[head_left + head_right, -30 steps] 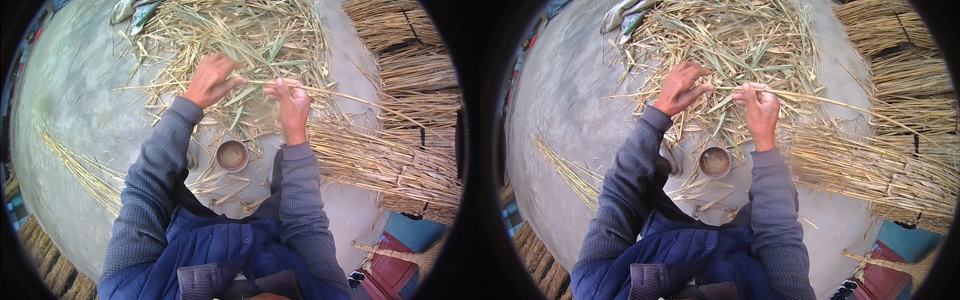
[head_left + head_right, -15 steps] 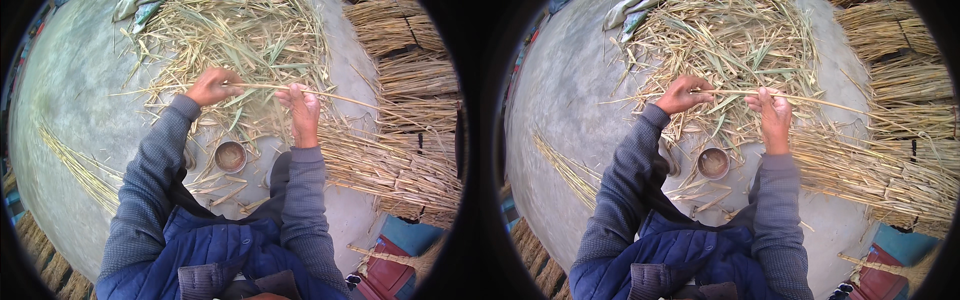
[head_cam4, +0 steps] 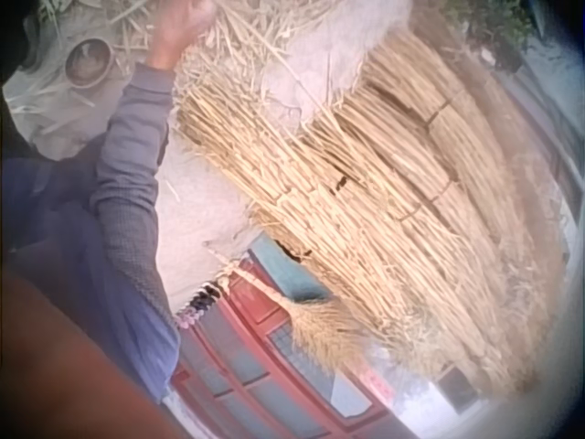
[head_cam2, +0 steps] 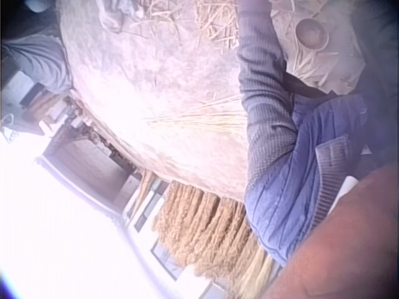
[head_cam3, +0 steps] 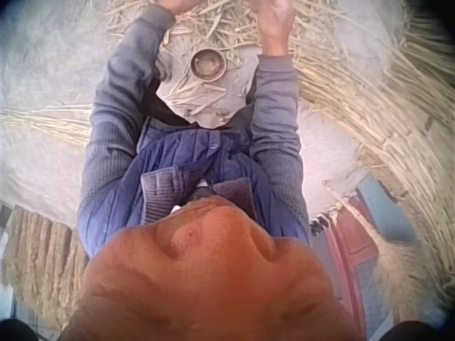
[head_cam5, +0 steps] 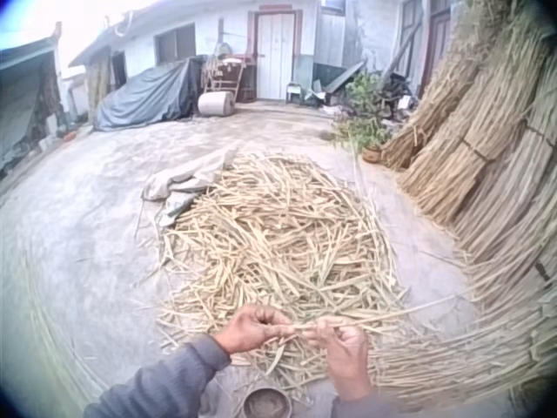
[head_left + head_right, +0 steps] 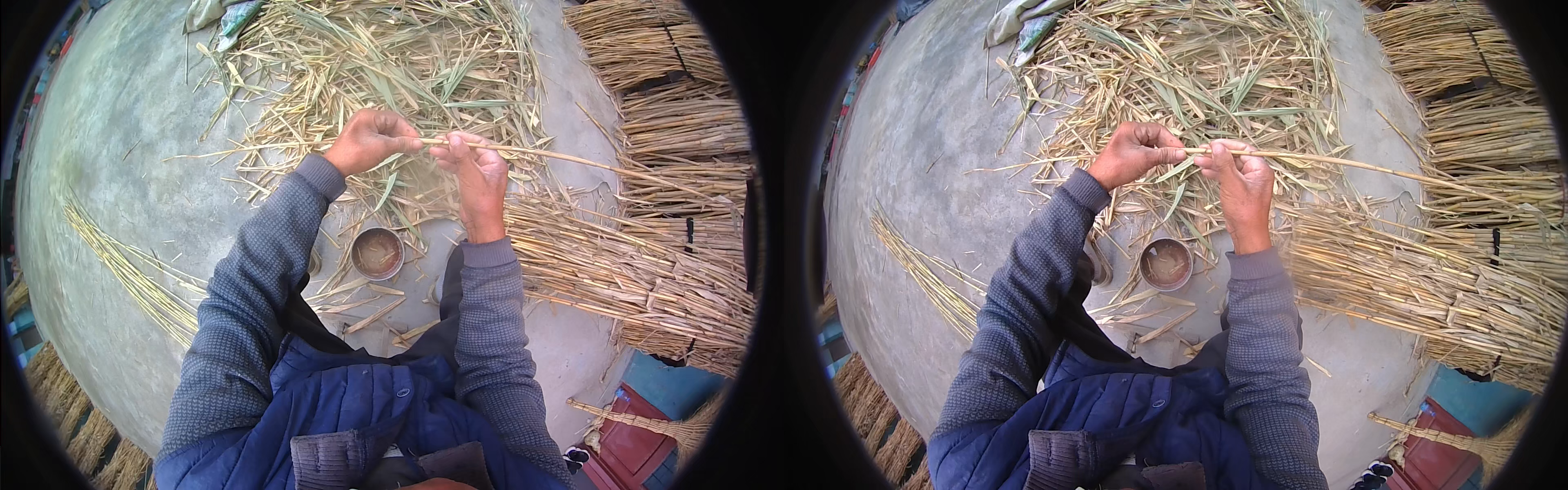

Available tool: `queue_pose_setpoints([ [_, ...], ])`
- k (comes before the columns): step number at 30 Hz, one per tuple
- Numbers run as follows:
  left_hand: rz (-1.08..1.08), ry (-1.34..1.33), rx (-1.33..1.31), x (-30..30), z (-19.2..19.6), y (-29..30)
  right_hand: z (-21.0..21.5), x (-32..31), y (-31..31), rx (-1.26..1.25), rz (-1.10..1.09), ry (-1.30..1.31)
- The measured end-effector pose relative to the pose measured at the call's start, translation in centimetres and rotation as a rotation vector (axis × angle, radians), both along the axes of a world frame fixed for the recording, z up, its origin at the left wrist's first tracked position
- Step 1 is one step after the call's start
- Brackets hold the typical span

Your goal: The person sits on the floor and repeatedly picks up long palm leaves, strips the leafy parts from the central stalk by hand, and places the cleaned stalks into a pile. The process is repeated for multiple leaves throughout the clip.

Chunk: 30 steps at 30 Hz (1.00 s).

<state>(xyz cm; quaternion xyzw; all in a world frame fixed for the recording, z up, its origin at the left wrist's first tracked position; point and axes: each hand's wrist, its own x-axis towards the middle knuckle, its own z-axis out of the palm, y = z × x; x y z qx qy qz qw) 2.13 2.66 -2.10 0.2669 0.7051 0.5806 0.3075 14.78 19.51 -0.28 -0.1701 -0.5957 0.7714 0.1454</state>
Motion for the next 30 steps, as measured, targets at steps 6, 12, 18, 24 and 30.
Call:
queue_pose_setpoints([
  [6, 0.04, 0.015, 0.11, -1.2, -1.1, -0.8, -0.5, 0.2, 0.7, -0.087, -0.055, -0.035],
  [12, -0.161, 0.129, -0.12, -3.2, -1.6, -3.6, 0.1, 0.3, 2.2, -0.058, -0.133, -0.048],
  [18, -0.052, -0.113, 0.008, -3.4, -1.8, -4.0, -0.1, 0.2, 2.6, -0.085, -0.116, -0.018],
  [24, 0.33, -0.155, 0.223, -6.4, -1.7, -6.4, -0.1, 0.5, 3.3, -0.048, -0.128, -0.026],
  [30, 0.308, 1.196, -0.856, -5.6, -2.4, -6.9, -0.1, 0.0, 1.9, -0.013, -0.153, -0.057],
])
